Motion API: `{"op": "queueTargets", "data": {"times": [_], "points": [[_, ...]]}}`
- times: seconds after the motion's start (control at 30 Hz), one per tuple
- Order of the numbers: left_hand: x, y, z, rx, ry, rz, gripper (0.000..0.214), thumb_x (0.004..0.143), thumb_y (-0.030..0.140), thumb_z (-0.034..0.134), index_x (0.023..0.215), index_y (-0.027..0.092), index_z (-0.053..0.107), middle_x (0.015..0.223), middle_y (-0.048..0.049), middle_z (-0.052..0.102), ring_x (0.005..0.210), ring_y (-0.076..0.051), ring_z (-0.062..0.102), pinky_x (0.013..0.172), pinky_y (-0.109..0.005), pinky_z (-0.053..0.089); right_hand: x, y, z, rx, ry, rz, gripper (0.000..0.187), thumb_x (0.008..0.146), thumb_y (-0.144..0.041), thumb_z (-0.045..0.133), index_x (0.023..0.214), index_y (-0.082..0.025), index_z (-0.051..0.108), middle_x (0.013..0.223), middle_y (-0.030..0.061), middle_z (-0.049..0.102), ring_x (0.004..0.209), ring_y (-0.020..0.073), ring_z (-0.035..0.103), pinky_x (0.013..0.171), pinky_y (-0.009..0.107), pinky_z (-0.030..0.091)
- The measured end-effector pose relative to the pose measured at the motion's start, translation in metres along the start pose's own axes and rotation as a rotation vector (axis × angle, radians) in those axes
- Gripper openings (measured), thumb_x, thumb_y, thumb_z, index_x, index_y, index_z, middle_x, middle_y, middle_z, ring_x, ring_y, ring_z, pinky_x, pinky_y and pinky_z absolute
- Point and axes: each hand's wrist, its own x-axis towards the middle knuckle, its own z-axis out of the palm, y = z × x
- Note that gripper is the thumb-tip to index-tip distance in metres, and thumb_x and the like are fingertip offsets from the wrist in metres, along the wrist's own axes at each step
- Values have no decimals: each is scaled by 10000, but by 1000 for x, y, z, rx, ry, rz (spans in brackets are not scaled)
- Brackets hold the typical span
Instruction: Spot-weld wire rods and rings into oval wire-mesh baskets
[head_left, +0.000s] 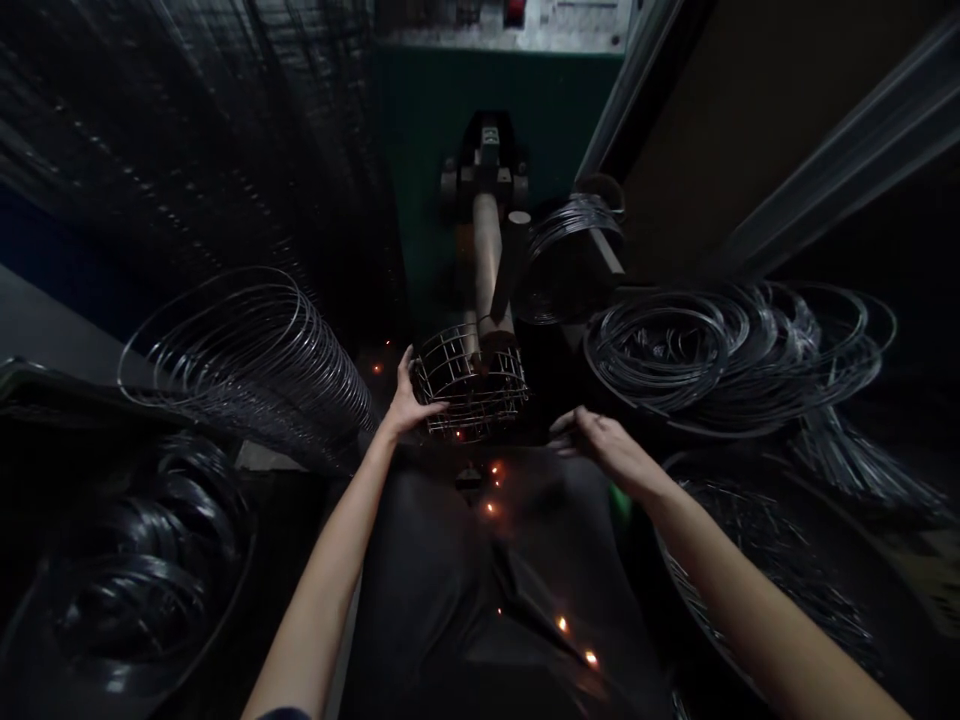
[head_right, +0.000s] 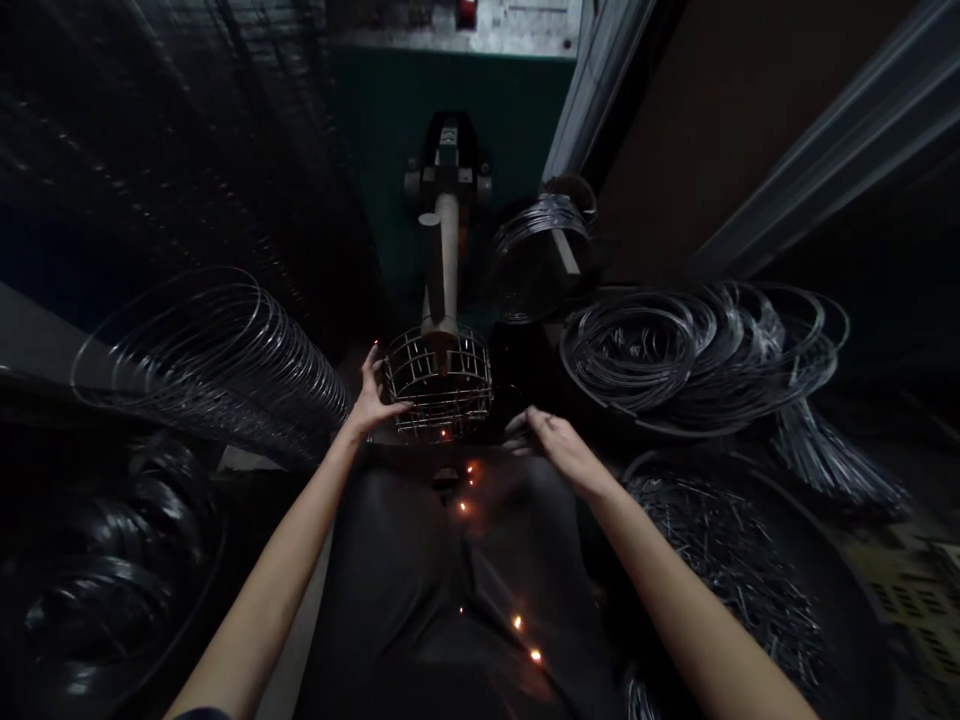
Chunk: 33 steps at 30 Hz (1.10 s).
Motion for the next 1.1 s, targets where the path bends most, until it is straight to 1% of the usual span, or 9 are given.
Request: {"op": "queueTargets", "data": {"times": [0.13,0.3,0.37,0.47,0.53,0.6,0.7,0.83,1.1], "points": [[-1,7,1,-214,62,-83,1250,556,558,806,1451,253,-11,1385,-168,347,1351,-267,378,1067,-432,380,-14,19,22,74,-197,33,479,766,-588,636,986,-163,663,915,94,683,883,213,657,825,362,519],[-27,38,-13,-15,55,118,1027,531,409,850,1373,238,288,1368,-126,369,1326,-275,371,1101,-451,345,-23,-12,44,-29,-216,-42,553,832,-498,593,1294,-199,532,771,19,632,643,138,582,589,271,485],[-38,55,-17,133,45,164,891,528,353,854,1296,243,415,1355,-113,370,1309,-291,367,1098,-468,341,-18,-33,50,-95,-257,-89,505,804,-456,639,1243,-213,583,808,17,653,707,145,597,630,267,485],[-47,80,-18,332,-16,174,729,521,328,859,1175,251,546,1364,-113,339,1296,-333,348,1088,-532,317,1,-53,60,-199,-350,-45,332,773,-438,661,977,-180,710,800,22,689,702,157,615,619,263,479],[-48,91,-17,414,-73,211,658,536,343,850,1130,251,582,1369,-118,330,1295,-352,338,1098,-578,262,16,-56,67,-298,-311,-26,298,785,-434,648,893,-168,727,719,15,691,619,153,609,558,254,461],[-46,99,-14,446,-124,250,626,557,351,835,1124,252,589,1374,-122,329,1291,-358,337,1099,-592,240,25,-53,72,-443,-215,-118,277,824,-420,616,888,-178,732,737,20,713,637,161,636,581,255,474],[-44,103,-8,428,-156,237,647,571,374,826,1153,244,577,1369,-136,337,1278,-366,341,1069,-576,300,25,-47,78,-812,-144,-383,273,877,-382,577,1026,-199,713,958,58,741,823,198,686,691,269,498],[-41,105,-3,380,-150,174,730,554,386,840,1204,233,544,1360,-144,330,1280,-375,331,1048,-564,350,14,-39,79,-1245,-174,-533,318,912,-287,527,1211,-229,617,1111,70,708,838,199,698,595,246,470],[-30,105,4,339,-158,166,787,527,419,868,1210,217,534,1359,-145,320,1290,-373,327,1060,-554,364,18,-33,61,-1291,-140,-669,329,936,-240,474,1239,-221,603,1192,63,674,849,186,701,563,235,465]]}}
